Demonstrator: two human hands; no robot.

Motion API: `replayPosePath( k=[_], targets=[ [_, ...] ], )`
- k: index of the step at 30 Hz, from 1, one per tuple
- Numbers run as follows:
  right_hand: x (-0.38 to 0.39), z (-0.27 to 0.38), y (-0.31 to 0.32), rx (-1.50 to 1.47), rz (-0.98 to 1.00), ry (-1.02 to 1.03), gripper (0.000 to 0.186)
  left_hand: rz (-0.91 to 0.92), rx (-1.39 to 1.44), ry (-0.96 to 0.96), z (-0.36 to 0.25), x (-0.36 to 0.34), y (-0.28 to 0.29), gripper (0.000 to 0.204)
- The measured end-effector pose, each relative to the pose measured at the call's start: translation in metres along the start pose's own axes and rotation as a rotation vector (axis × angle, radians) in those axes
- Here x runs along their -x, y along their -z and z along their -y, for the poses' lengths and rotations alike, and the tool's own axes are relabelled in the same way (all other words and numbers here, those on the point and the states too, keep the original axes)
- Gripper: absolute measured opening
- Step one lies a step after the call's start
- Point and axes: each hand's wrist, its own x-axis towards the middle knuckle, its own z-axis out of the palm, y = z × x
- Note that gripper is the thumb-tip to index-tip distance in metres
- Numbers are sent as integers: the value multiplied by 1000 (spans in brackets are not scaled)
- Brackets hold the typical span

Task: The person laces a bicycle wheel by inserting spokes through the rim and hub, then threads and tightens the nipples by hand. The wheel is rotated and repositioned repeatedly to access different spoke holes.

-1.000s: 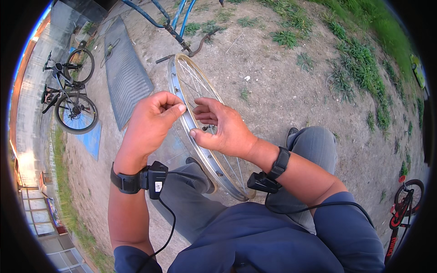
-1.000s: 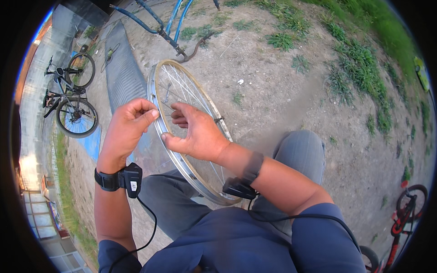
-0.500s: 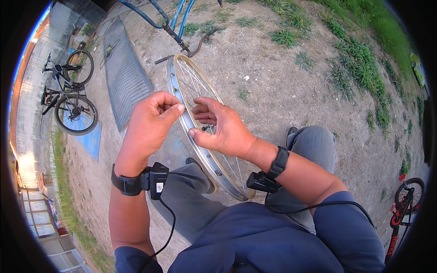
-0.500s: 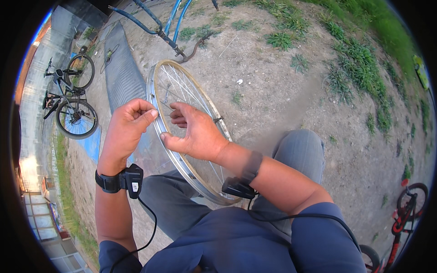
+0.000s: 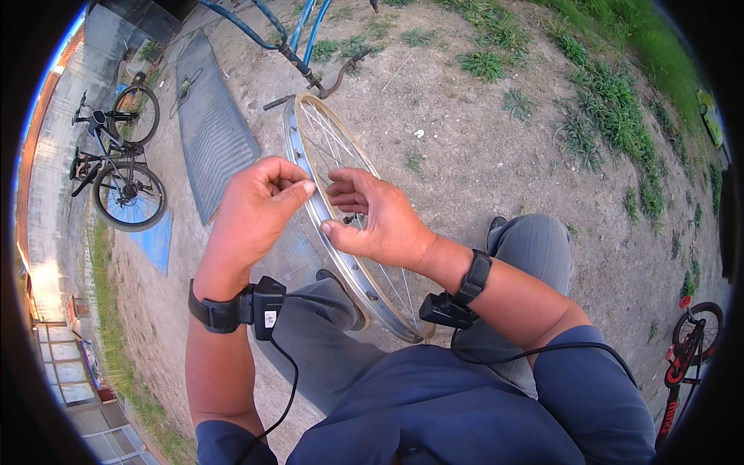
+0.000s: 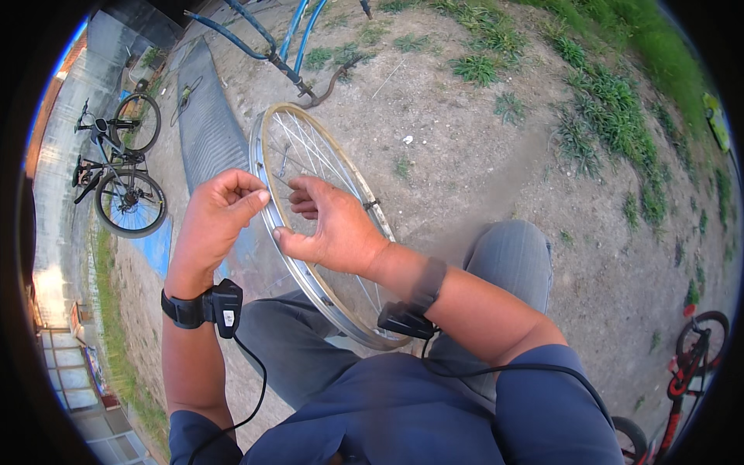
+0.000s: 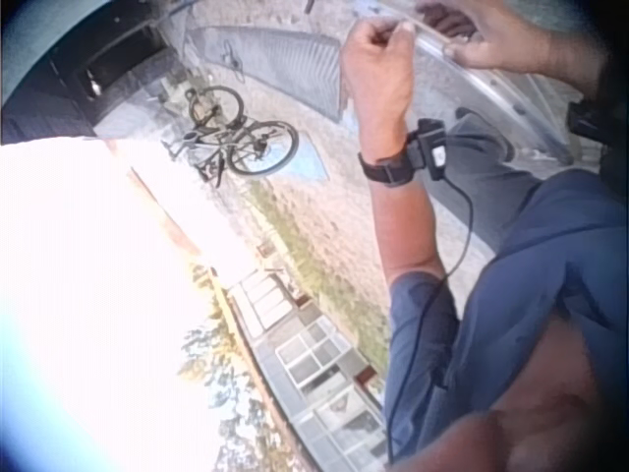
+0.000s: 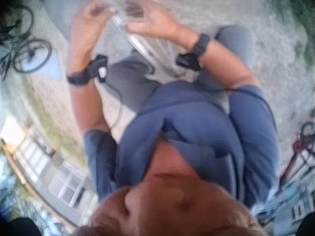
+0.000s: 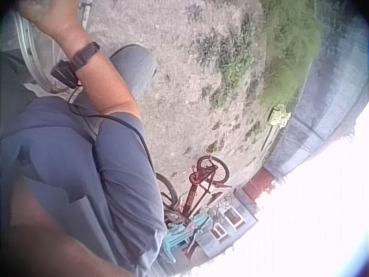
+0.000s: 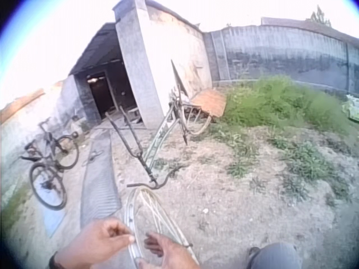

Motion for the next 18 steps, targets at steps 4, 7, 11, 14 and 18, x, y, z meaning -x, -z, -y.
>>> replayPosePath(
  k=[4,7,11,14,18],
  targets=[
    [0,2,0,35,3,-8,64,38,-9,0,-1,-2,4,11],
    [0,4,1,42,0,-12,59,54,-40,11,-3,-2,6,11],
    [1,5,1,51,0,-14,59,56,-93,-13,-4,-1,6,12],
    [1,5,1,44,3,-18,60,47,-146,-52,-4,-1,6,12],
    [0,3,0,38,-41,0,63,37,-201,-93,-5,-4,5,13]
  ],
)
